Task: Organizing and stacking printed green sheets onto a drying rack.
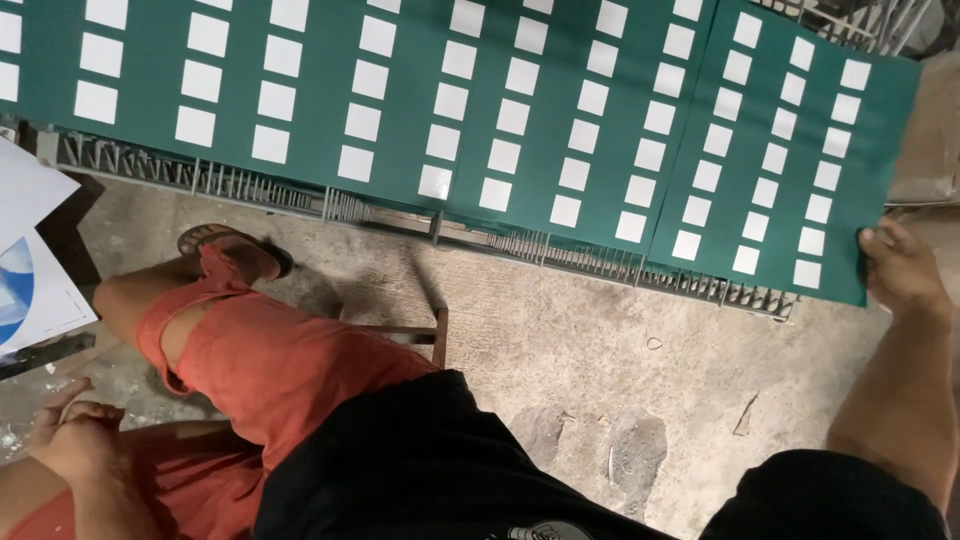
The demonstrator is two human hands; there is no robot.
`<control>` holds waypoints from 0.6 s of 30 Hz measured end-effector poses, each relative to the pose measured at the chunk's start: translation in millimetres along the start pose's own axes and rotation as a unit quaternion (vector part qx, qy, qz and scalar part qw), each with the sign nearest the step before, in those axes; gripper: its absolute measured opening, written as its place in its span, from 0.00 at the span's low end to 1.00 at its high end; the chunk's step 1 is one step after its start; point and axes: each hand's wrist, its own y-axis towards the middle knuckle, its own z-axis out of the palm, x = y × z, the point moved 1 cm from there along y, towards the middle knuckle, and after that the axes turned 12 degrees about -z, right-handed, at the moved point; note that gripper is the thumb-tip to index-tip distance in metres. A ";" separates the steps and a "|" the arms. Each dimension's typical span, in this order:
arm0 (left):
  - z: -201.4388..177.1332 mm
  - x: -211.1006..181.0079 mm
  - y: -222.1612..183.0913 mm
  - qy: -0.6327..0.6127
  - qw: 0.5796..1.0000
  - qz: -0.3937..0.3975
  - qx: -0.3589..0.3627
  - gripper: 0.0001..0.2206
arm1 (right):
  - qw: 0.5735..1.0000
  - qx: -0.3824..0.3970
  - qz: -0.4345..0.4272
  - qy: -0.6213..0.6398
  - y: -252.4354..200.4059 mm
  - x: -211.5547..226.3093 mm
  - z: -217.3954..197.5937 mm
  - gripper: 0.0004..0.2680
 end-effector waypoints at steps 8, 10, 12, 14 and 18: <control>7.5 4.8 -4.8 0.010 1.000 0.024 -0.009 0.18 | 0.999 0.025 -0.027 0.015 26.0 -40.7 -4.1 0.18; 1.1 17.5 -3.3 0.024 0.999 0.026 -0.014 0.20 | 0.999 0.027 -0.034 0.008 19.5 -23.0 -1.3 0.20; 4.0 31.6 17.2 -0.048 0.998 0.038 -0.010 0.17 | 0.963 -0.082 -0.159 -0.203 15.5 20.8 15.2 0.22; 19.8 35.1 29.3 -0.192 0.980 0.009 0.052 0.16 | 0.886 -0.139 -0.341 -0.283 11.8 111.8 48.3 0.17; 41.8 24.3 20.7 -0.165 0.986 0.016 0.003 0.15 | 0.674 -0.182 -0.620 -0.358 -101.9 376.5 144.4 0.11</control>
